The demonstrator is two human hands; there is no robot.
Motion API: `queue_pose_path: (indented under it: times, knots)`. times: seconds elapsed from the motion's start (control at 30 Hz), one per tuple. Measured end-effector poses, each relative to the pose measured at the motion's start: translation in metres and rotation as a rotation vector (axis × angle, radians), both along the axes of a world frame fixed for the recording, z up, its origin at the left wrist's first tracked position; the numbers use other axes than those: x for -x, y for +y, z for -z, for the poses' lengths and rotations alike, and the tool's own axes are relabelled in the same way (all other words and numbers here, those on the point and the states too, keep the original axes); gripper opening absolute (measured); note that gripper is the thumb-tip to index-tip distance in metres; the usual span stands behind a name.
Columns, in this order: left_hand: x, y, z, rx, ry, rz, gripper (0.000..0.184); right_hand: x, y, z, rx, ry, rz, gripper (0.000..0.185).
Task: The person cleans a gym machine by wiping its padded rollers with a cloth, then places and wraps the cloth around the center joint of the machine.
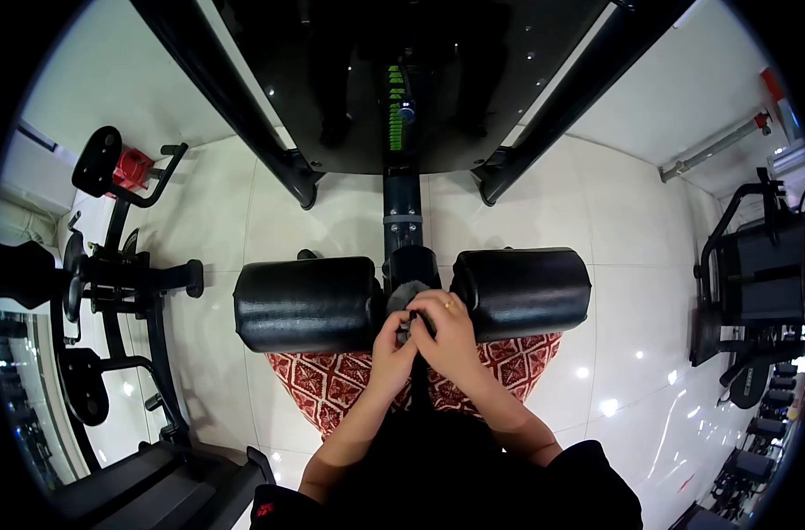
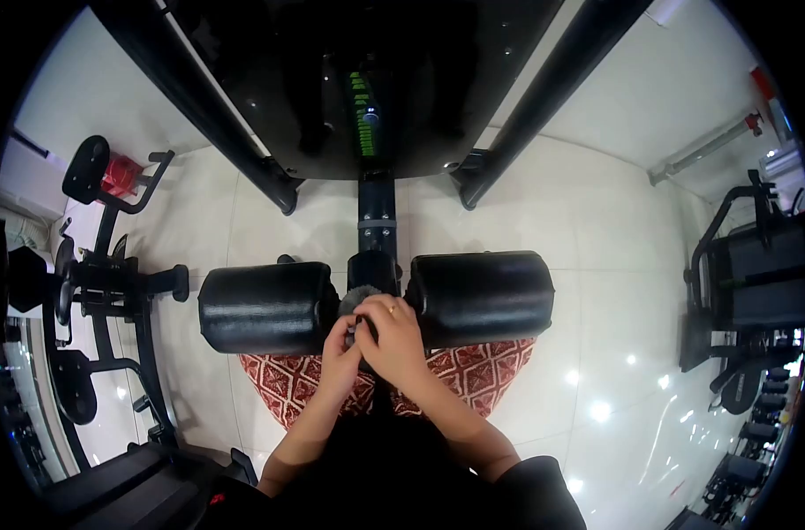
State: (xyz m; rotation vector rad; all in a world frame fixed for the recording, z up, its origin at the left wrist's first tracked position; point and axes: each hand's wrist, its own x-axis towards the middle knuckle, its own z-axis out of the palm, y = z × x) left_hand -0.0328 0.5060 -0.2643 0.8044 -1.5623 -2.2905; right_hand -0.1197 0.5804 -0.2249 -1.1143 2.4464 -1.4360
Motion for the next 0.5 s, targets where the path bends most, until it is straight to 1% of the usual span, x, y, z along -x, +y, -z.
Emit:
queue_pose_path:
  times: [0.03, 0.07, 0.13, 0.17, 0.2, 0.23, 0.27, 0.3, 0.33, 0.37, 0.4, 0.43, 0.5]
  knots:
    - [0.002, 0.000, -0.005, 0.114, -0.005, -0.007, 0.022, -0.005, 0.003, 0.001, 0.013, 0.019, 0.009, 0.016]
    - [-0.002, -0.001, -0.012, 0.427, -0.047, 0.068, 0.027, -0.009, 0.008, 0.004, 0.016, 0.023, 0.001, 0.018]
    - [-0.006, 0.004, -0.030, 0.852, -0.004, 0.094, 0.035, -0.012, 0.010, 0.005, 0.020, 0.022, -0.005, 0.021]
    - [-0.007, 0.006, -0.035, 1.047, 0.023, 0.090, 0.037, -0.014, 0.010, 0.001, 0.019, 0.019, -0.004, 0.025]
    - [-0.007, 0.004, -0.040, 1.044, 0.021, 0.101, 0.037, -0.016, 0.011, -0.001, 0.017, 0.015, -0.001, 0.029]
    - [-0.004, 0.000, -0.044, 1.145, 0.006, 0.169, 0.040, -0.016, 0.011, 0.000, 0.014, 0.009, 0.007, 0.029]
    - [0.000, -0.002, -0.046, 1.246, -0.005, 0.235, 0.042, -0.013, 0.008, 0.001, 0.031, -0.039, 0.026, 0.033]
    - [0.006, -0.004, -0.044, 1.246, 0.001, 0.236, 0.042, -0.008, 0.006, 0.001, 0.052, -0.083, 0.041, 0.037]
    - [0.013, -0.006, -0.038, 1.265, -0.018, 0.307, 0.043, -0.003, 0.004, 0.003, 0.070, -0.159, 0.052, 0.038]
    - [0.020, -0.008, -0.033, 1.284, -0.039, 0.376, 0.043, -0.002, 0.003, 0.000, 0.073, -0.155, 0.053, 0.038]
    - [0.027, -0.009, -0.029, 1.215, -0.061, 0.390, 0.044, -0.002, 0.001, -0.005, 0.091, -0.134, 0.079, 0.038]
    - [0.031, -0.012, -0.018, 1.218, -0.061, 0.387, 0.044, -0.002, 0.000, -0.009, 0.109, -0.115, 0.105, 0.039]
    - [0.036, -0.015, 0.001, 1.073, -0.060, 0.449, 0.046, -0.007, 0.000, -0.011, 0.100, -0.164, 0.065, 0.036]
